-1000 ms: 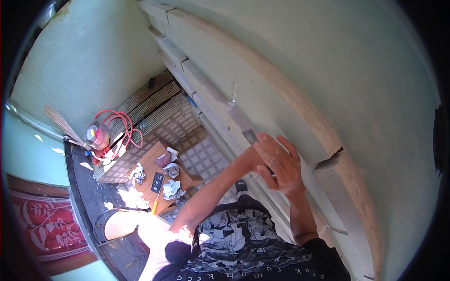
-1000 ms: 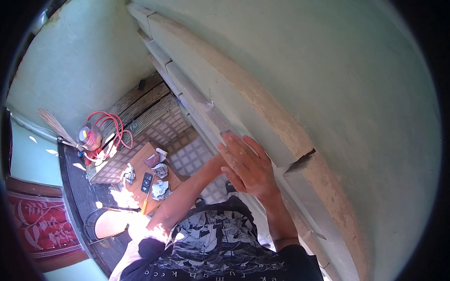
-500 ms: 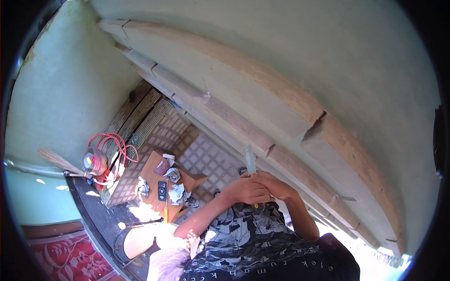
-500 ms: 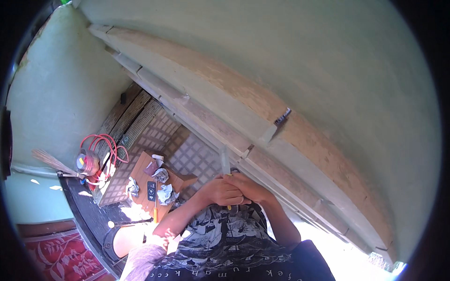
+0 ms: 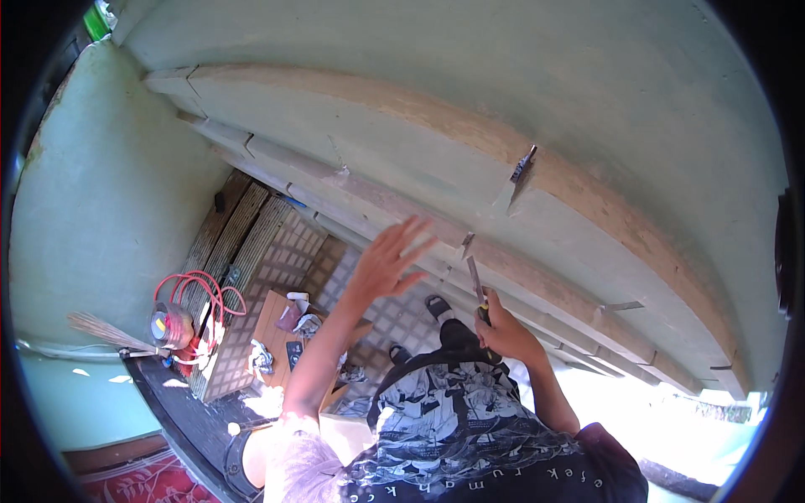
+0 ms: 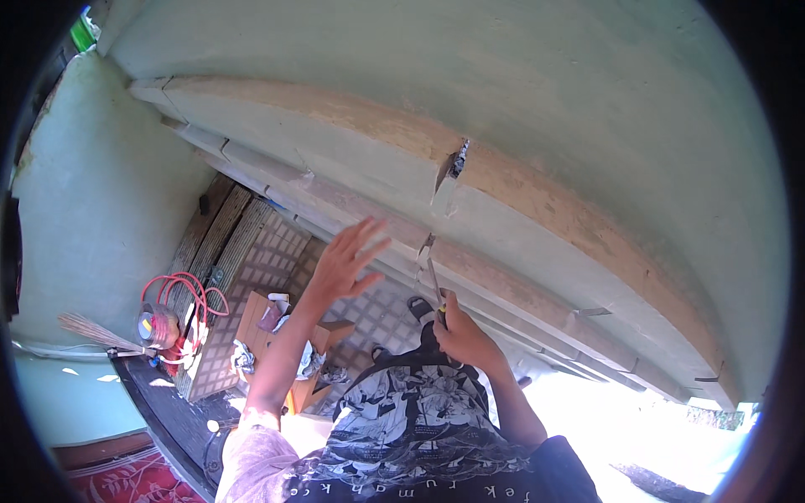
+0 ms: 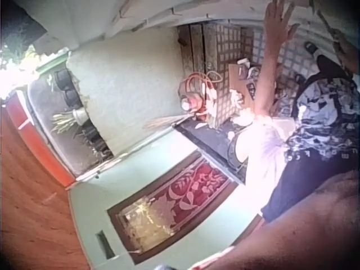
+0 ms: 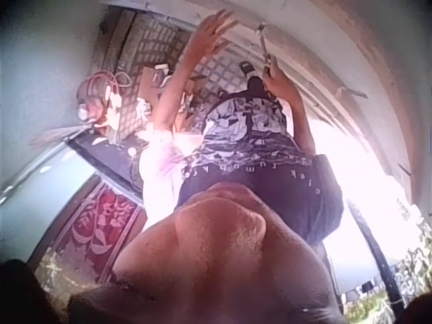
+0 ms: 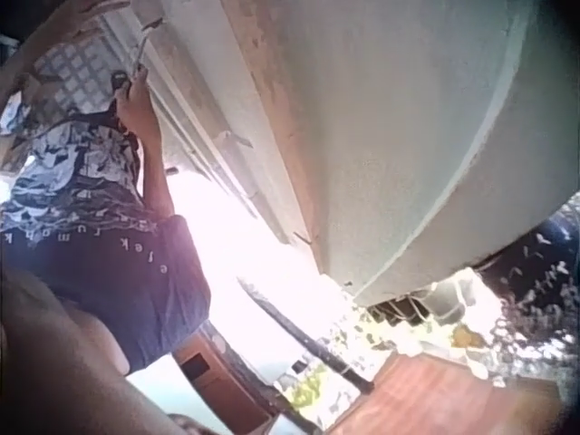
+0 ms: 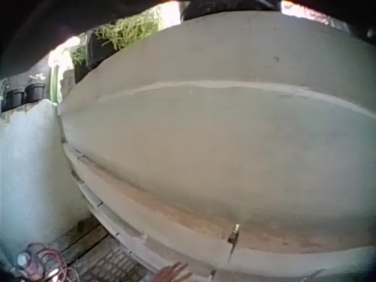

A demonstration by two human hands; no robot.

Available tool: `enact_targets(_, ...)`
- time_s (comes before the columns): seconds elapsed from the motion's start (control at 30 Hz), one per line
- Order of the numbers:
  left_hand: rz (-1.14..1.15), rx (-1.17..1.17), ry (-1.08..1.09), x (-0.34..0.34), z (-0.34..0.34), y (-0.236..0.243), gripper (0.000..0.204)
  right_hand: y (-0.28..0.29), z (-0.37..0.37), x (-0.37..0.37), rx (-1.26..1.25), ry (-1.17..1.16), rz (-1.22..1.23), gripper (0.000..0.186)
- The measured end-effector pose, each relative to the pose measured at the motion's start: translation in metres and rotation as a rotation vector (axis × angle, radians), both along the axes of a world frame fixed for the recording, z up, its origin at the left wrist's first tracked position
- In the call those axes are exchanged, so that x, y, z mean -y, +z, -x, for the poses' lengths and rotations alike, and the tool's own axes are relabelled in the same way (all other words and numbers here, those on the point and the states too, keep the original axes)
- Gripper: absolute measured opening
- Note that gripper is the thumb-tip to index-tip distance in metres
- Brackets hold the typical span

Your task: Patching a gap in a concrete wall or overhead beam using spackle and a putty knife.

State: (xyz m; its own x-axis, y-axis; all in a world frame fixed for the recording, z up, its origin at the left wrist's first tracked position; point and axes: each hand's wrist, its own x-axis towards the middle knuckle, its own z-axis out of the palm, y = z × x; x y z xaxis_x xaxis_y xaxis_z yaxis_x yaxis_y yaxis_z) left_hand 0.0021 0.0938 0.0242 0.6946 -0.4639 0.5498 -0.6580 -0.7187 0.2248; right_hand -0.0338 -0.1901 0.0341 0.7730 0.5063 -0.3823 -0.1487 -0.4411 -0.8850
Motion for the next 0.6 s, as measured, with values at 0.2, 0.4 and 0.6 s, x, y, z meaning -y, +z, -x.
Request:
enact_targets(0.2, -0.094, -0.044, 0.459, -0.055, -0.022, -0.045, 0.061, 0.051, 0.004, 0.002, -0.155, 0.102, 0.062, 0.050)
enact_targets(0.4, 0.113, 0.034, 1.066, -0.039, -0.024, -0.035, 0.065, 0.018, -0.003, 0.027, 0.341, 0.261, 0.050, 0.068)
enact_targets(0.6, -0.128, 0.020, 0.333, 0.000, -0.019, -0.041, 0.062, 0.034, -0.013, 0.023, 0.274, 0.460, 0.076, 0.070)
